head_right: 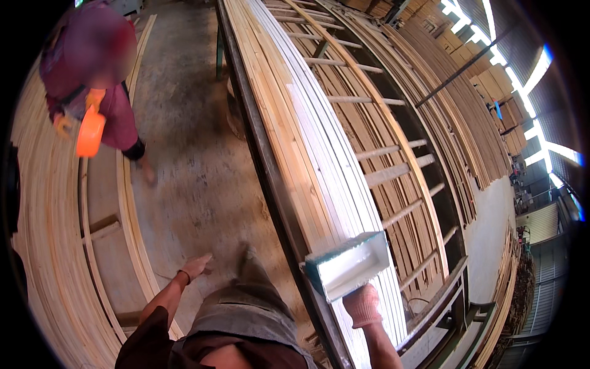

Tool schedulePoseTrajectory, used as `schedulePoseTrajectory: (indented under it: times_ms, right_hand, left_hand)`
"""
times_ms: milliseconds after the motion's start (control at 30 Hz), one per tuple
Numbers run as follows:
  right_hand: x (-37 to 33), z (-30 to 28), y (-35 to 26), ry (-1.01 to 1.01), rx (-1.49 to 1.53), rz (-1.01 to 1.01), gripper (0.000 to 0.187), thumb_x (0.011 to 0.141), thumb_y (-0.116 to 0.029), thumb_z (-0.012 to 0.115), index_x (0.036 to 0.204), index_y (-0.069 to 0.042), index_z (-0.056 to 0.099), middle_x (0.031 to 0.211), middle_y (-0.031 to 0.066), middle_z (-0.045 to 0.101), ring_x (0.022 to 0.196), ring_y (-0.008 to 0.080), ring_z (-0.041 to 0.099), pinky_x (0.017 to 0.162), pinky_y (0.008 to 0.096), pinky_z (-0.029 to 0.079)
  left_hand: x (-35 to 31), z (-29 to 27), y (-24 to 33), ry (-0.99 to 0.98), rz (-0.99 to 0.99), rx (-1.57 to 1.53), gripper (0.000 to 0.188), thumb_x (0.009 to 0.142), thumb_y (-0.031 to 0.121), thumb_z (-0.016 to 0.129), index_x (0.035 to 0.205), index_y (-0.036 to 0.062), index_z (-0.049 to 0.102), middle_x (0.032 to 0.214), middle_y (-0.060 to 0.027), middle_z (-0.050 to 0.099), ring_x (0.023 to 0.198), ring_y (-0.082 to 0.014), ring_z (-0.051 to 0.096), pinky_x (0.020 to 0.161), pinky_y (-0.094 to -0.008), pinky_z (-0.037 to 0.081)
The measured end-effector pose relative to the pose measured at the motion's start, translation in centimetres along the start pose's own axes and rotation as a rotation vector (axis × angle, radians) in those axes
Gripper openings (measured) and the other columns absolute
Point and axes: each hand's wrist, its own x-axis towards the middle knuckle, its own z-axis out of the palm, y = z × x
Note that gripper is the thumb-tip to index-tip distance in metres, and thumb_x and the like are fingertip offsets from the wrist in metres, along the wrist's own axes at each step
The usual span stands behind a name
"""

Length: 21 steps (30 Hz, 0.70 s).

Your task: The person picks up wooden planks from a stack and places them onto a metal rack. They then use a paint roller to apply white paint to the planks. The person repeats this process, handling planks one by one and painting them before stacking them on the rack.

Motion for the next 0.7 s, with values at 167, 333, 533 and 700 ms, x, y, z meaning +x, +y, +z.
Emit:
schedulePoseTrajectory:
  times_ms: [167,333,533,700]
  right_hand:
    - [16.2,-10.4,-2.3,0.112,-0.198,-0.08,0.032,0.088,-0.023,0.059,0.112,-0.009,0.075,0.097,0.0093,0.076,0.081,0.0255,0.073,0.062,0.0443,0.055]
    - [35.6,-21.8,-4.5,0.441,-0.247,-0.207,0.024,0.093,-0.02,0.058,0.094,-0.008,0.078,0.085,0.0105,0.076,0.077,0.0241,0.075,0.065,0.0416,0.061]
    - [56.5,-41.8,-8.6,0.508,0.702,-0.031,0.026,0.096,-0.018,0.056,0.104,-0.001,0.074,0.102,0.0248,0.073,0.096,0.0372,0.073,0.077,0.0478,0.06]
    - [71.1,-51.4,-12.7,0.528,1.072,0.076,0.028,0.094,-0.023,0.059,0.107,-0.002,0.072,0.102,0.023,0.074,0.1,0.0356,0.072,0.085,0.047,0.056]
  left_hand:
    - [13.3,-5.9,4.4,-0.098,0.041,-0.157,0.06,0.102,0.046,0.053,0.141,-0.0003,0.055,0.131,-0.017,0.066,0.113,-0.0275,0.067,0.09,-0.0401,0.054]
    - [17.4,-14.5,9.8,-0.008,0.111,-0.258,0.05,0.102,0.041,0.057,0.134,0.0032,0.062,0.121,-0.0155,0.068,0.106,-0.0273,0.067,0.09,-0.0399,0.055]
    - [20.4,-25.2,24.1,0.21,0.15,-0.39,0.067,0.099,0.054,0.059,0.128,-0.0058,0.061,0.102,-0.0179,0.073,0.087,-0.027,0.07,0.077,-0.0379,0.058]
    - [28.8,-34.3,36.6,0.105,0.202,-0.318,0.069,0.098,0.054,0.062,0.131,-0.0056,0.061,0.106,-0.0187,0.073,0.086,-0.025,0.07,0.077,-0.0356,0.058]
